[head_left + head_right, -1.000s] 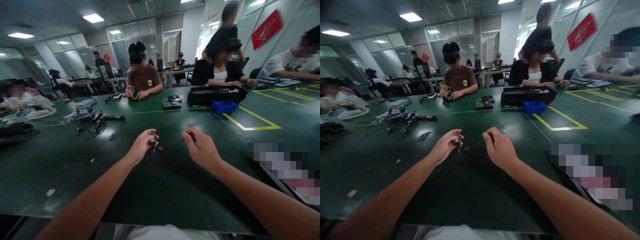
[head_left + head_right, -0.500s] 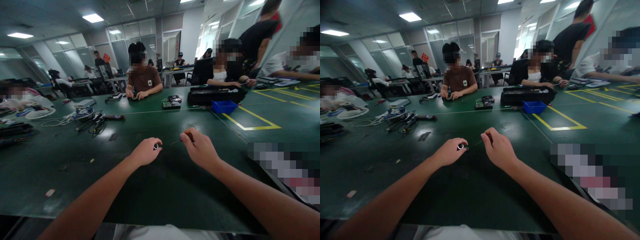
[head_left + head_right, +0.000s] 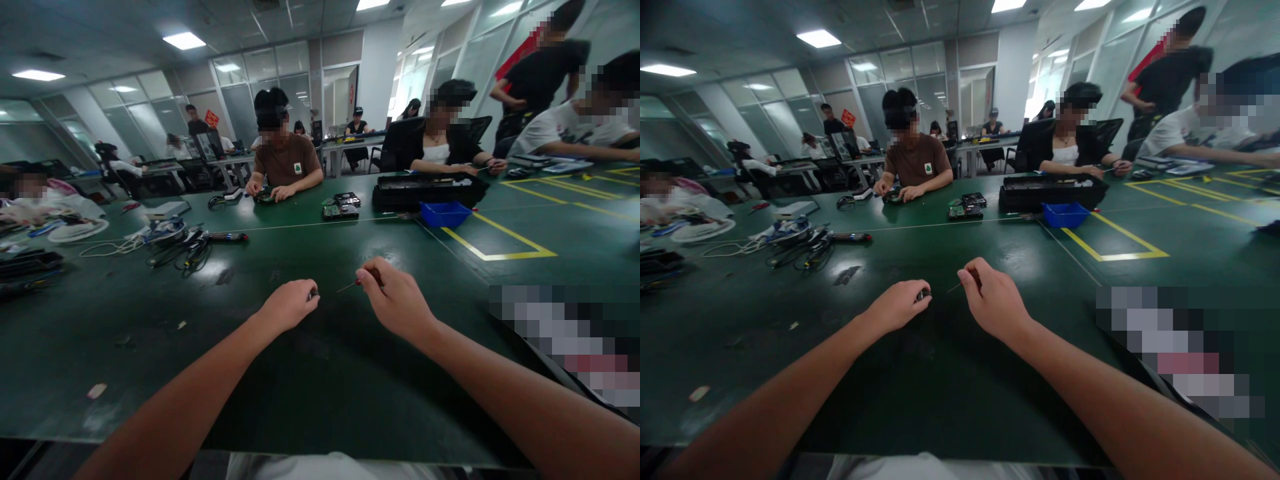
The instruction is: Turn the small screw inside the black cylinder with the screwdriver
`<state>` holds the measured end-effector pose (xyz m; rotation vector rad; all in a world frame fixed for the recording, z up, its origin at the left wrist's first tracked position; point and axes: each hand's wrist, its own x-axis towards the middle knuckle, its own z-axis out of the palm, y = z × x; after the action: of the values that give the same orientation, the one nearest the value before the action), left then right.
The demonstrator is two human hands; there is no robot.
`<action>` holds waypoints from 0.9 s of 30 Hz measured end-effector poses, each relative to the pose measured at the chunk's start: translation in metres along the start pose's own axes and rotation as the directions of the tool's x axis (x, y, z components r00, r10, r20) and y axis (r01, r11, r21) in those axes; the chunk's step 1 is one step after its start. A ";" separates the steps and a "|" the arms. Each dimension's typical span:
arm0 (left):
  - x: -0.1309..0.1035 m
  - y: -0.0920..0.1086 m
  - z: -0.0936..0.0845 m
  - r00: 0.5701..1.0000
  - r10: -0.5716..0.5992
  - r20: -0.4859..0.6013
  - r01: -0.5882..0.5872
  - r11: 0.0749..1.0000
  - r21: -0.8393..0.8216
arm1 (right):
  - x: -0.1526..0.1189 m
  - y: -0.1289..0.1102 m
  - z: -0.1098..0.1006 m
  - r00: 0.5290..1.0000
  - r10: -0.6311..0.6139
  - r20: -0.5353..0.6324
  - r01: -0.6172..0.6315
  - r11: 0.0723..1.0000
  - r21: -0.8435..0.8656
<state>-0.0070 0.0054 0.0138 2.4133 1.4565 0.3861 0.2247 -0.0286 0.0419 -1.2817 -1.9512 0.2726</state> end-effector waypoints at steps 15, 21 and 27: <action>-0.047 -0.102 -0.100 0.687 -0.689 -0.229 -0.068 0.252 -0.965 | 0.002 0.002 0.001 1.000 0.015 0.001 -0.015 0.999 0.035; -0.104 -0.160 -0.143 0.379 -0.890 -0.254 -0.173 0.201 -0.964 | 0.002 0.004 0.003 1.000 0.026 0.005 -0.026 0.999 0.045; -0.174 -0.236 -0.169 0.078 -0.934 -0.348 -0.144 0.335 -0.931 | 0.003 0.003 0.002 0.999 0.032 0.002 -0.032 0.998 0.063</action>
<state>-0.3404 -0.0252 0.0657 0.4351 1.6679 2.0701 0.2251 -0.0242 0.0404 -1.2731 -1.9096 0.3477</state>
